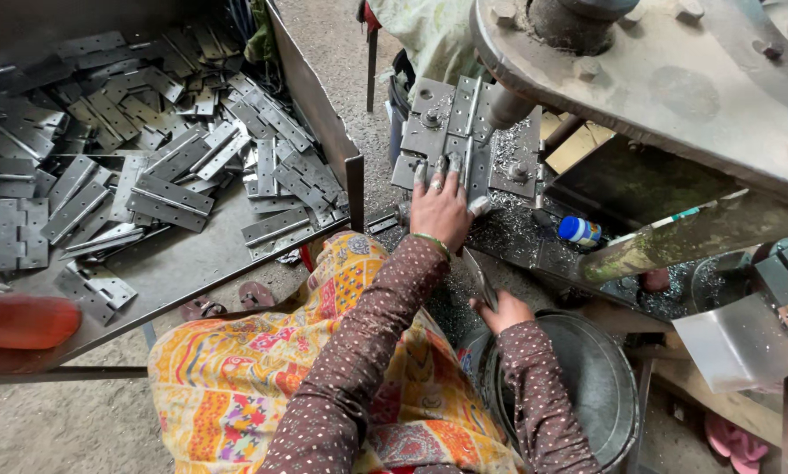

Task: The person sits on the floor and repeatedly places metal hinge pieces into a manual punching machine. They operate the lever to punch holes in each piece, then remove and set the finished pieces aside in a metal bin.

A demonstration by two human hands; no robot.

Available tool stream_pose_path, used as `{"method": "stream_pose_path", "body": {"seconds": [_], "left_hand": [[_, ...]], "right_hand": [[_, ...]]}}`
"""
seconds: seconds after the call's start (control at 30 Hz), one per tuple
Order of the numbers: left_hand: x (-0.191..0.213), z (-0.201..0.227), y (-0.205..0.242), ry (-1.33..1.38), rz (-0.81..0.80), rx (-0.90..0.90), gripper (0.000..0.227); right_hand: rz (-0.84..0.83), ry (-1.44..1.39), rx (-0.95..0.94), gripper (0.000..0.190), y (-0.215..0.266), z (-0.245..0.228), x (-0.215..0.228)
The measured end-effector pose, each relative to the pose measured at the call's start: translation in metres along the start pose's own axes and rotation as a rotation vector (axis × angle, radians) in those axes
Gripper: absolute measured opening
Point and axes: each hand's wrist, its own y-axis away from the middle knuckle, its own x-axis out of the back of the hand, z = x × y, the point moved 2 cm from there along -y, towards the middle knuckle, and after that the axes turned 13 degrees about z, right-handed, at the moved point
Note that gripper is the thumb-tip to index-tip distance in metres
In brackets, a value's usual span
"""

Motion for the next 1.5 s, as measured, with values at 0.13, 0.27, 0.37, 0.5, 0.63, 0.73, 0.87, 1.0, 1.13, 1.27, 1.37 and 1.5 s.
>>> {"method": "stream_pose_path", "body": {"seconds": [0.13, 0.27, 0.37, 0.5, 0.63, 0.73, 0.87, 1.0, 1.13, 1.27, 1.37, 1.5], "left_hand": [[0.004, -0.006, -0.007, 0.017, 0.009, -0.016, 0.046], [0.006, -0.011, -0.006, 0.034, 0.003, -0.011, 0.041], [0.010, -0.015, 0.000, 0.023, 0.077, -0.061, 0.043], [0.001, -0.012, -0.009, -0.091, 0.015, -0.094, 0.035], [-0.022, -0.011, -0.011, -0.135, 0.064, -0.082, 0.035], [-0.035, -0.008, -0.028, -0.134, 0.065, -0.057, 0.031], [-0.038, -0.012, -0.040, -0.113, 0.000, -0.049, 0.028], [-0.035, -0.010, -0.027, -0.109, 0.109, -0.057, 0.028], [-0.039, -0.007, -0.025, -0.163, 0.151, -0.101, 0.028], [-0.046, -0.006, -0.018, -0.196, 0.195, -0.099, 0.027], [-0.046, -0.005, -0.021, -0.187, 0.170, -0.099, 0.028], [-0.035, -0.005, -0.024, -0.149, 0.135, -0.091, 0.028]], "right_hand": [[0.006, -0.095, -0.169, 0.052, 0.005, 0.012, -0.053], [0.249, 0.019, -0.049, 0.044, 0.005, 0.024, -0.109], [0.243, -0.013, -0.033, 0.045, 0.009, 0.030, -0.131], [0.055, -0.062, -0.059, 0.055, -0.019, 0.043, -0.095], [0.095, 0.091, 0.107, 0.064, -0.018, 0.046, -0.058], [-0.107, -0.036, -0.124, 0.062, -0.014, 0.043, -0.060], [0.188, -0.069, 0.051, 0.056, -0.005, 0.031, -0.080], [0.056, -0.115, -0.027, 0.056, 0.007, 0.039, -0.091], [0.011, 0.000, 0.076, 0.063, -0.017, 0.030, -0.055], [-0.119, 0.062, -0.078, 0.058, -0.019, 0.025, -0.043], [-0.067, -0.031, -0.099, 0.054, -0.010, 0.030, -0.063], [0.158, -0.088, -0.079, 0.046, -0.002, 0.034, -0.118]]}}
